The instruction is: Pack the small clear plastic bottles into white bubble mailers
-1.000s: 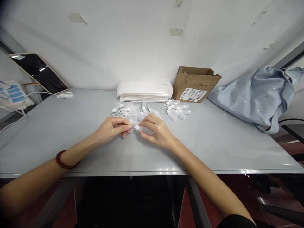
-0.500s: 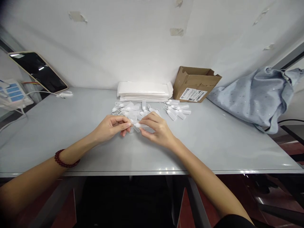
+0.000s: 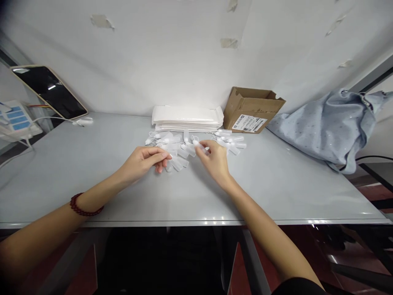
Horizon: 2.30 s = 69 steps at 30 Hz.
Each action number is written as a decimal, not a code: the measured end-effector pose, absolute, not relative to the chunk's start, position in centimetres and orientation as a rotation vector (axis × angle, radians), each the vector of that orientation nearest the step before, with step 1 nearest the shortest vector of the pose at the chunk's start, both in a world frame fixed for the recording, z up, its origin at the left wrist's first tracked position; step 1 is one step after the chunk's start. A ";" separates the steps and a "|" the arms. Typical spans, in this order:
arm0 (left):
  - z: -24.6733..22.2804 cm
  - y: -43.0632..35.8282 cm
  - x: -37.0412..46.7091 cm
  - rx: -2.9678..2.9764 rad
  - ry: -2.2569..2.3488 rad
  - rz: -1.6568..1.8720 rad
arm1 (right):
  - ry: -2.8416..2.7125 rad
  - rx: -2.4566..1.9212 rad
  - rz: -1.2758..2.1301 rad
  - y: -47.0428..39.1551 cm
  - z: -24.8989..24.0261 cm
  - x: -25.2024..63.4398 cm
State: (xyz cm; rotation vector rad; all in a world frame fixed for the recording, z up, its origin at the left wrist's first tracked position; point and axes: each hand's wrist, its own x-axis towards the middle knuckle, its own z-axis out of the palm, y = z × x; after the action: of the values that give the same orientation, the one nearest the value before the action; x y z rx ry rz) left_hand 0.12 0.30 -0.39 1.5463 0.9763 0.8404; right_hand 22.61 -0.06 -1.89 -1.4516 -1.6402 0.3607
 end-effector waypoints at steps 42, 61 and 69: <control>0.0 0.0 0.0 1.583 0.953 0.830 | -1.616 -1.741 0.496 2.0 0.3 29.2; -0.6 0.1 0.4 1.629 1.040 0.761 | -1.826 -1.325 0.934 -0.8 0.9 23.4; -0.8 -0.1 0.6 1.629 1.029 0.774 | -1.874 -1.239 0.986 -1.3 0.8 22.6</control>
State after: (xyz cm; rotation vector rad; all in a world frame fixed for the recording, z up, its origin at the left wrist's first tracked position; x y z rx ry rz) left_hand 0.60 -0.09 -0.82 1.6294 1.0293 0.7737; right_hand 22.61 -1.27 0.83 -1.2387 -1.8736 0.9856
